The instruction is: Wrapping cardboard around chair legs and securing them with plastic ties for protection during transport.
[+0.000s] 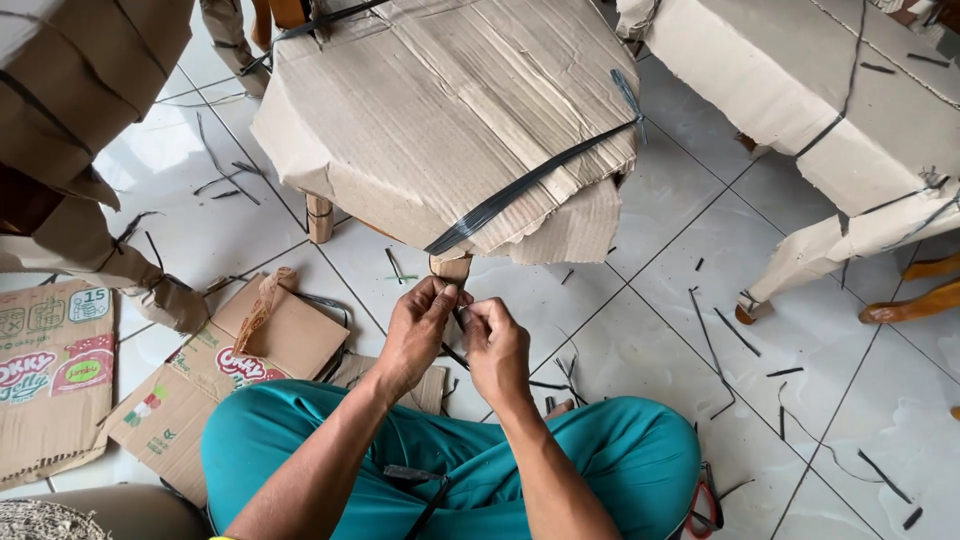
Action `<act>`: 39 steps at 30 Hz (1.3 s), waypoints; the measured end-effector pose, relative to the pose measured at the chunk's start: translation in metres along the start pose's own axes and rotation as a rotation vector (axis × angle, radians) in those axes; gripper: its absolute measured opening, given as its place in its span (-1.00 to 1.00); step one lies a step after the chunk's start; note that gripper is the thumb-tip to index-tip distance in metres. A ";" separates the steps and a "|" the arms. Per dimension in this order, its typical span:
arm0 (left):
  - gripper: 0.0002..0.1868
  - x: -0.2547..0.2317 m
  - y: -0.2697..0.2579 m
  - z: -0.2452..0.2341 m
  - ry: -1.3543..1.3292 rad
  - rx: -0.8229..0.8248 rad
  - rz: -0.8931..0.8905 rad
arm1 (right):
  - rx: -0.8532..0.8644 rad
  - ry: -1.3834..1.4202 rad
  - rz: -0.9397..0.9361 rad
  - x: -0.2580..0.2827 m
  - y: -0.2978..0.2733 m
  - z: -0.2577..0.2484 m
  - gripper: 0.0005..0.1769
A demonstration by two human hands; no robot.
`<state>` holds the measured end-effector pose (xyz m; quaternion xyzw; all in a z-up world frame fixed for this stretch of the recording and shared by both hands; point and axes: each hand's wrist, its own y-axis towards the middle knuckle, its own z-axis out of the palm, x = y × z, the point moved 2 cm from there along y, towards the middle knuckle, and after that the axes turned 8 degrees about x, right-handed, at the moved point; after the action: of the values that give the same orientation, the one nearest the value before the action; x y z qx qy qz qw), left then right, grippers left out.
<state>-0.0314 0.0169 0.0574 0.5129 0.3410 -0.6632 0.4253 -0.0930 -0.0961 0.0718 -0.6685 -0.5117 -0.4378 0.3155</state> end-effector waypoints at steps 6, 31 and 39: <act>-0.74 -0.035 -0.016 0.010 0.159 -0.014 -0.055 | 0.298 0.469 -0.055 -0.019 0.003 0.010 -0.87; -0.82 -0.008 0.018 -0.015 0.471 -0.058 -0.311 | 0.226 0.000 -0.280 -0.030 -0.007 -0.005 -0.86; -0.82 -0.028 -0.003 0.010 -0.053 -0.164 -0.238 | 0.153 0.040 -0.172 -0.034 0.024 0.015 -0.89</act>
<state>-0.0352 0.0152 0.0866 0.4145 0.4412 -0.6922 0.3930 -0.0690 -0.1042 0.0353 -0.5871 -0.5928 -0.4364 0.3369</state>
